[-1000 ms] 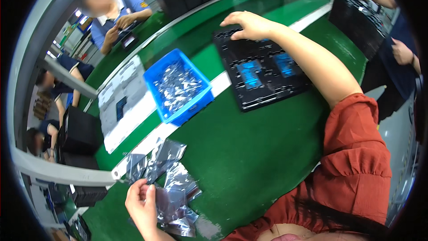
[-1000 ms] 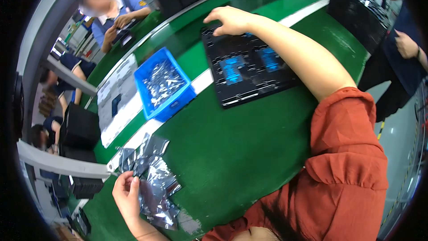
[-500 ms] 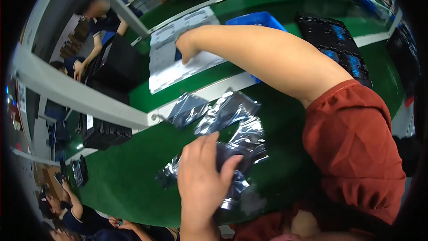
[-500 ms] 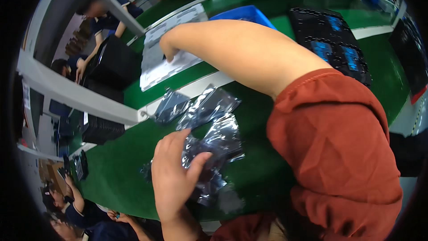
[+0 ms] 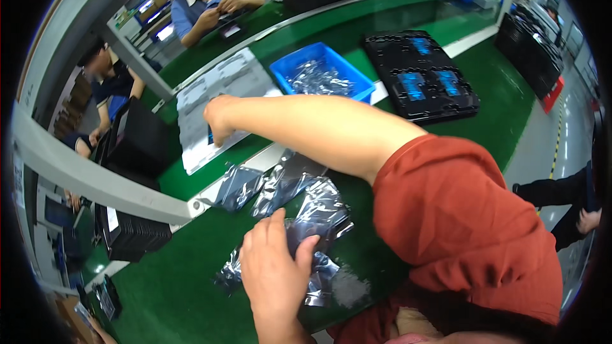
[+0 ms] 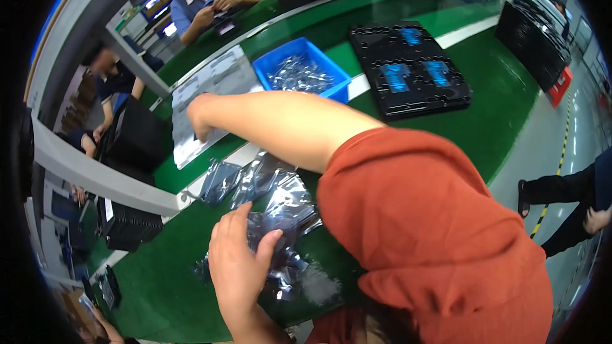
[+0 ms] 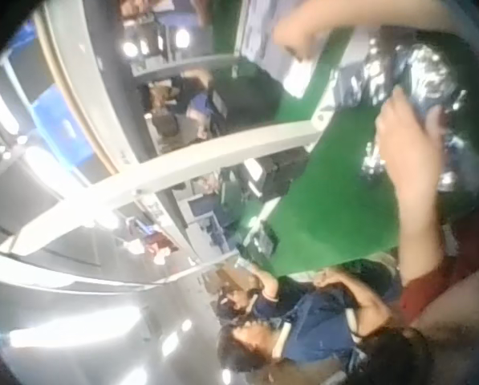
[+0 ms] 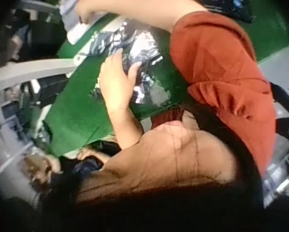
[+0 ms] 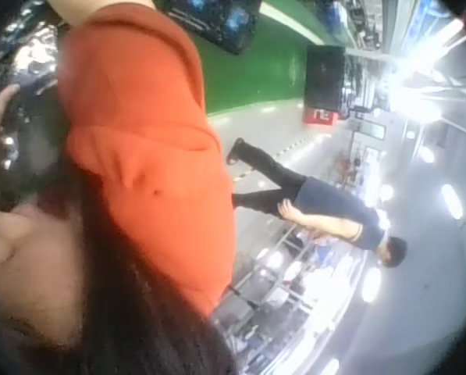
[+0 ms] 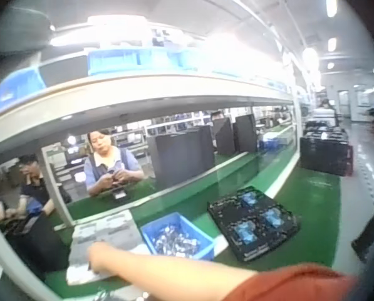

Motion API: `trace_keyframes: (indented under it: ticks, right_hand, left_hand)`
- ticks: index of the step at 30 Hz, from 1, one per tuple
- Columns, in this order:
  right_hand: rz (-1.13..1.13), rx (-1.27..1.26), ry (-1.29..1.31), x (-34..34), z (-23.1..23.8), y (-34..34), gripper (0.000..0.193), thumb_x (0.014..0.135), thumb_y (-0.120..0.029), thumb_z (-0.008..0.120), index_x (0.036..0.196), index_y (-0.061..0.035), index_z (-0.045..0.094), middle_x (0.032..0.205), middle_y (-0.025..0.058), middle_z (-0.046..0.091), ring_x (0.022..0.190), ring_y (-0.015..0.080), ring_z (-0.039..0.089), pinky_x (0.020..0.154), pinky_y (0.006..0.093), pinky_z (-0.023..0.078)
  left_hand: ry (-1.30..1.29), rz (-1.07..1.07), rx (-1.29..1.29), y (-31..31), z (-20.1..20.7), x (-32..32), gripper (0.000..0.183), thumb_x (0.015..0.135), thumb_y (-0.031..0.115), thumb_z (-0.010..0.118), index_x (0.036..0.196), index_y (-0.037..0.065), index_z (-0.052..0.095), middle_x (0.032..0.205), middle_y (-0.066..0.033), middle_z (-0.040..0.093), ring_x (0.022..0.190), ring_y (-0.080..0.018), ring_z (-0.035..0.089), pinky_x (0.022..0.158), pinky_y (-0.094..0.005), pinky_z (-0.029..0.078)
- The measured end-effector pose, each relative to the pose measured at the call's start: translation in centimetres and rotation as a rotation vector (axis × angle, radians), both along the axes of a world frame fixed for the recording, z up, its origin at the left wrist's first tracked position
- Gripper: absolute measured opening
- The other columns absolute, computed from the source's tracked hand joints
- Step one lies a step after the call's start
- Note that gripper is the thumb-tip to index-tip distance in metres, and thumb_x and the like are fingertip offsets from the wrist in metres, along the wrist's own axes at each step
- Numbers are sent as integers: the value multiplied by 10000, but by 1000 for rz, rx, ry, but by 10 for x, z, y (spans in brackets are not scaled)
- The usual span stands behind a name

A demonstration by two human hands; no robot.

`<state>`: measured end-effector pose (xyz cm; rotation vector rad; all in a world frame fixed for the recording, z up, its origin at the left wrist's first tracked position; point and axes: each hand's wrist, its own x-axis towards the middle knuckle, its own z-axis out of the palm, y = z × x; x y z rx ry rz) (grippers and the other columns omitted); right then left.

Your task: The person repeatedly picks small blue circuit boards from a stack, places them into clear plastic bags, and sets the sealed bags on the table. They also handle stacks of black plastic trays, moving them aside and repositioning them on the green workbench.

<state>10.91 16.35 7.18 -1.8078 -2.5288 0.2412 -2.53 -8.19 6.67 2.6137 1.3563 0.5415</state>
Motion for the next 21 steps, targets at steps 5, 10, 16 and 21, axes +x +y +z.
trace_keyframes:
  ticks: [5,10,16,21]
  right_hand:
    - [170,270,-22,118,52,-51,713,619,-364,765,1167,22,522,1048,235,574,1021,369,548,891,420,443]
    - [-189,254,-50,278,54,-109,879,572,-279,801,1327,-35,422,1183,215,520,1129,355,494,963,396,413]
    - [-336,117,267,379,-1,-145,854,623,-157,807,1369,-89,397,1336,161,469,1246,308,433,1056,369,346]
    - [-440,328,136,384,-16,-187,678,746,-310,707,1307,-23,455,1289,178,499,1215,323,454,1026,385,363]
  left_hand:
    - [-74,26,8,5,3,-1,516,720,254,729,1128,-7,553,1049,-161,587,975,-345,540,845,-412,435]
    - [-75,65,-7,4,3,-1,502,721,251,726,1119,-2,556,1041,-157,587,975,-347,538,851,-411,434]
    - [-80,64,-3,13,-10,3,471,685,140,742,1106,17,570,950,-130,606,872,-276,571,804,-370,457]
    - [-131,144,-102,17,-12,2,476,693,162,739,1110,9,568,990,-138,609,943,-307,565,848,-395,438]
